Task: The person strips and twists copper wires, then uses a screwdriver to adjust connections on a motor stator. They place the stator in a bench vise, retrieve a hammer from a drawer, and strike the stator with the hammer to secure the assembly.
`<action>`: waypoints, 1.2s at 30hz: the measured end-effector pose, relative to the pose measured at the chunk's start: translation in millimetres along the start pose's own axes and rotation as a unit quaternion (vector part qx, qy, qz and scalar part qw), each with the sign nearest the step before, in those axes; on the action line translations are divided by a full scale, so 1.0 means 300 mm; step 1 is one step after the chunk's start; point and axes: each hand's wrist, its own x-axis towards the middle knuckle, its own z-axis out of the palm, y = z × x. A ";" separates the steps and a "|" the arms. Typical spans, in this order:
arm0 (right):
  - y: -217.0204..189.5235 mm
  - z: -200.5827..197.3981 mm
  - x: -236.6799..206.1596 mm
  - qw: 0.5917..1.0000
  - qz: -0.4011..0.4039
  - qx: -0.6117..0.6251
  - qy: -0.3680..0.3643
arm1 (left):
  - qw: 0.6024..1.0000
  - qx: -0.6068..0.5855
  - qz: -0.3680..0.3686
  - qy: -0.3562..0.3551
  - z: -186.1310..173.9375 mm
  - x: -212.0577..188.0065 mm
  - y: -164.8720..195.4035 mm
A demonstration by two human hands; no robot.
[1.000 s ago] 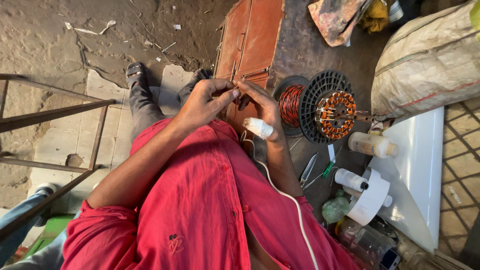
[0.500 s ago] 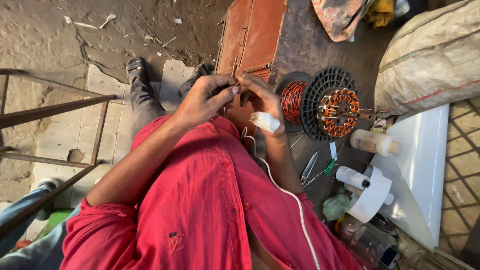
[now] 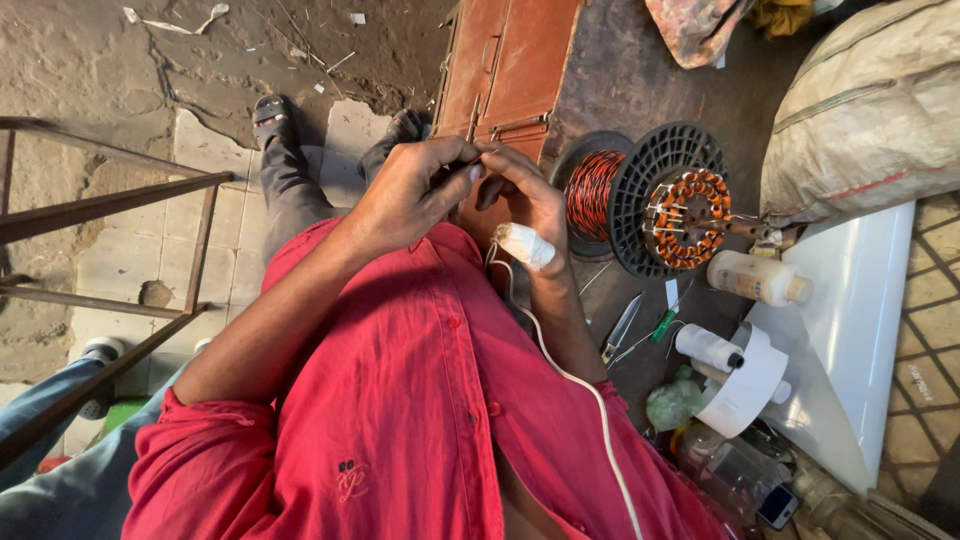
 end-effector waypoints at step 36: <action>-0.053 0.075 -0.041 0.925 -0.118 -0.360 0.041 | 0.957 -0.277 -0.090 0.007 0.032 -0.008 -0.104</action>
